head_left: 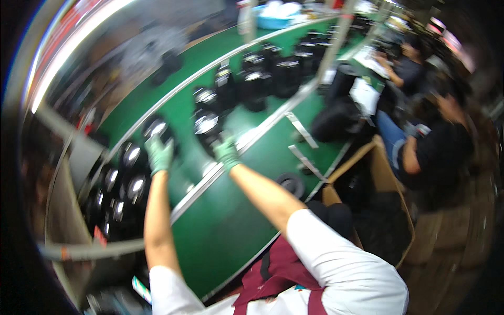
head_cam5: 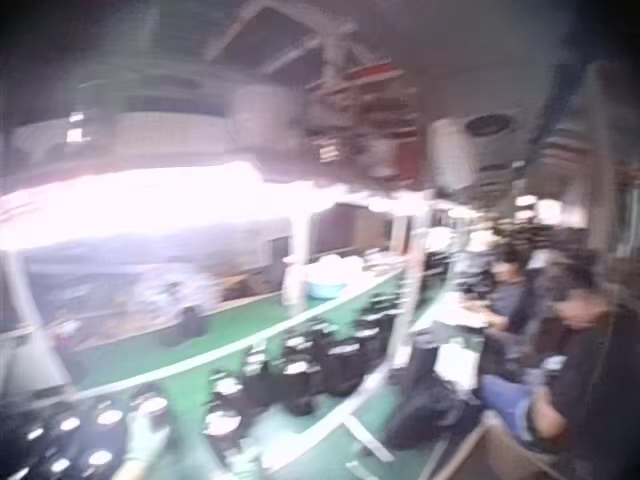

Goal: The person repeatedly picks up black kettles from a green conveyor belt, inserts a metal filter into the opening, and places a black lid on top. The person then places the assembled kettles into a cardboard box. The process is repeated for multiple kettles.

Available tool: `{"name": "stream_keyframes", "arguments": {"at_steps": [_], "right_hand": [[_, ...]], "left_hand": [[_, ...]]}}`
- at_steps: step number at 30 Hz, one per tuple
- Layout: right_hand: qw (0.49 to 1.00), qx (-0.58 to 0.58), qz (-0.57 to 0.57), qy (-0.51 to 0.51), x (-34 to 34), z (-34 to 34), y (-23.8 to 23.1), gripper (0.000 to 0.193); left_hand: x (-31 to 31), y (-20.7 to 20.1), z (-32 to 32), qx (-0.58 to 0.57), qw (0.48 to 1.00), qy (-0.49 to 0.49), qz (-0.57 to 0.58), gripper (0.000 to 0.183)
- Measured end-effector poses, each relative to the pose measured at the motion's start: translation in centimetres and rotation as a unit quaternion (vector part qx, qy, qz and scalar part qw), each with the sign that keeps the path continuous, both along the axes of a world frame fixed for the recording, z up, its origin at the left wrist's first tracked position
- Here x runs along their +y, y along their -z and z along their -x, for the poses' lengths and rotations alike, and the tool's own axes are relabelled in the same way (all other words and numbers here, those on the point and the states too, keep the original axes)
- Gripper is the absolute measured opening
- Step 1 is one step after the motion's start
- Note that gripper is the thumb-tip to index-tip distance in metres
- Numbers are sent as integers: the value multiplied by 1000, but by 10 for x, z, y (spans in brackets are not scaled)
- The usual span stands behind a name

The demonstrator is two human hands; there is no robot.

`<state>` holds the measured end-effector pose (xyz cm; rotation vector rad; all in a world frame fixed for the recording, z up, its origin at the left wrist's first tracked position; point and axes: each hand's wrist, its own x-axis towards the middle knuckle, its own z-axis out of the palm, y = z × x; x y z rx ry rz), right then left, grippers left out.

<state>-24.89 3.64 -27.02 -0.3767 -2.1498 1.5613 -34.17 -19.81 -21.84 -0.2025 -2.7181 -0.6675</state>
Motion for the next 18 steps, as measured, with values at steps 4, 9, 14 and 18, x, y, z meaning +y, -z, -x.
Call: {"name": "stream_keyframes", "arguments": {"at_steps": [4, 9, 14, 18], "right_hand": [[990, -133, -34, -15, 17, 2, -16, 76], [982, -121, -142, -26, 33, -97, -56, 86], [947, -15, -258, -190, 40, -221, -110, 105], [827, 157, -438, -315, 55, -258, -159, 96]], "left_hand": [[-12, 27, 30, 24, 999, -8, -28, 61], [-15, 20, -25, 31, 993, 10, -109, 39], [-22, -73, -182, 57, 968, 187, -157, 22], [-20, -154, -273, -99, 925, 337, -145, 16]]}}
